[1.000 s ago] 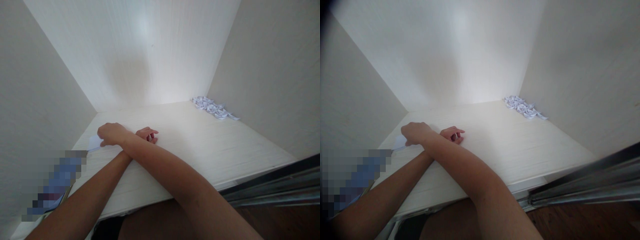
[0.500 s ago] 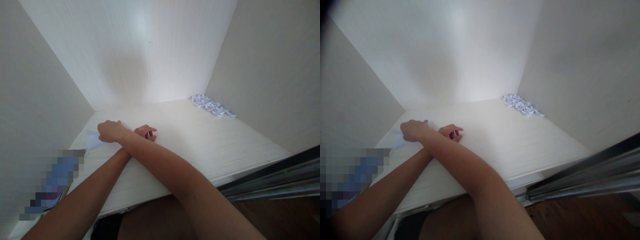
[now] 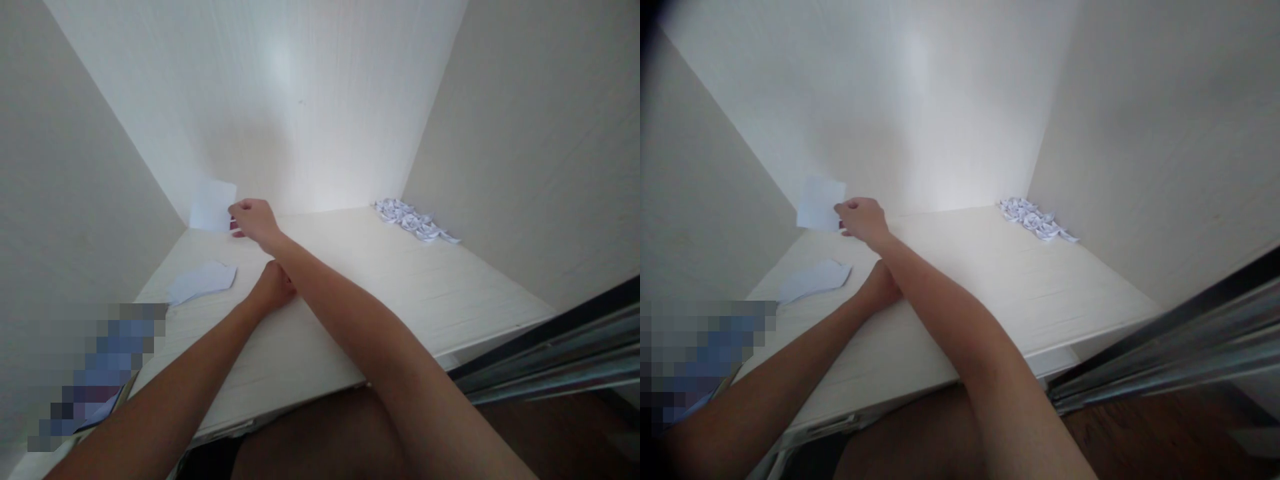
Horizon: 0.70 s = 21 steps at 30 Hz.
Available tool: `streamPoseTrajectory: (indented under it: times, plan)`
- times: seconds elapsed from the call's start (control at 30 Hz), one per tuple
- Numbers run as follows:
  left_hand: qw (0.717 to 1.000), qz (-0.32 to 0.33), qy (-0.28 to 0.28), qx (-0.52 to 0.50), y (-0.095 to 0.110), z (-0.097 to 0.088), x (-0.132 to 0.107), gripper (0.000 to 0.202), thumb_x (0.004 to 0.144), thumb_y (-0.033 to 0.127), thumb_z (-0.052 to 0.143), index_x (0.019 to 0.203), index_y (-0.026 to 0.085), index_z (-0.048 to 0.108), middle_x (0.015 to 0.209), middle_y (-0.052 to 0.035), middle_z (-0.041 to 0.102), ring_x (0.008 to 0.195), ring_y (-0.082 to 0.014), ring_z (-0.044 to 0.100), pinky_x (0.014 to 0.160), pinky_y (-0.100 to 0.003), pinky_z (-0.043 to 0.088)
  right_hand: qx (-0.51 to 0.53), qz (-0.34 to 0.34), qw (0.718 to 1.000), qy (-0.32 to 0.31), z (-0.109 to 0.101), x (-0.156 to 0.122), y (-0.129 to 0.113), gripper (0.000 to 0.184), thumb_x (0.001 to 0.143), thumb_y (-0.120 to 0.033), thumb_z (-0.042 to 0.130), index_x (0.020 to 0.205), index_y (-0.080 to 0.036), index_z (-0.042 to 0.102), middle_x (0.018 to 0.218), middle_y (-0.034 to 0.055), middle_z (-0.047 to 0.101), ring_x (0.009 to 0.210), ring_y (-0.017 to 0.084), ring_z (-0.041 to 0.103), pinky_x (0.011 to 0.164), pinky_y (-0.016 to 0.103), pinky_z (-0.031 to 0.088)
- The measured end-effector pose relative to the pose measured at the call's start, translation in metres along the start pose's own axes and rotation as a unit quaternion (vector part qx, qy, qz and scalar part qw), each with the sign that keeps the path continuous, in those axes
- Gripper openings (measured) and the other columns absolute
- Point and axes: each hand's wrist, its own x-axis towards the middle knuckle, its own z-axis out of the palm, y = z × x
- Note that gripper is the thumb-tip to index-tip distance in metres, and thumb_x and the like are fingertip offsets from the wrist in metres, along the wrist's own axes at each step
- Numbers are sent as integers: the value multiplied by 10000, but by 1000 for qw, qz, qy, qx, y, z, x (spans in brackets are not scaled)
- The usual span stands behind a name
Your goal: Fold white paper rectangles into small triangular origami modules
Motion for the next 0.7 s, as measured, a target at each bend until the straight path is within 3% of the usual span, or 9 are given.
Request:
streamPoseTrajectory:
  times: [0.13, 0.3, 0.47, 0.7]
  plan:
    - [996, -66, 56, -27, 15, 0, 8, 306, 898, 433, 743, 1060, 173, 733, 824, -28, 731, 651, -140, 643, 670, -310, 580, 88, 21, 995, 48, -59, -22, 15, 133, 996, -201, 446, 894, -182, 528, 974, 78, 717, 782, 98, 712, 668, 199, 587]
    - [976, -119, 131, -127, 23, 1, 18, 570, 817, 565, 755, 1172, 127, 669, 1033, -136, 783, 854, -217, 745, 735, -347, 622, 105, 53, 992, 55, -122, -74, 61, 128, 924, -167, 544, 796, -175, 555, 768, 32, 678, 646, 98, 663, 522, 164, 506]
    - [963, -143, 134, -186, 24, -1, 16, 535, 719, 560, 826, 1033, 142, 708, 989, -125, 803, 891, -249, 768, 818, -399, 628, 89, 78, 993, -21, -130, -90, 93, 146, 833, -97, 668, 705, -154, 624, 612, 11, 661, 553, 117, 653, 479, 187, 493]
    - [948, -189, 139, -214, 19, -7, 12, 372, 701, 427, 842, 948, 174, 725, 861, -68, 807, 778, -246, 767, 737, -410, 643, 78, 68, 993, -59, -122, -86, 102, 173, 861, -63, 658, 714, -152, 643, 637, 12, 701, 554, 97, 647, 500, 174, 485]
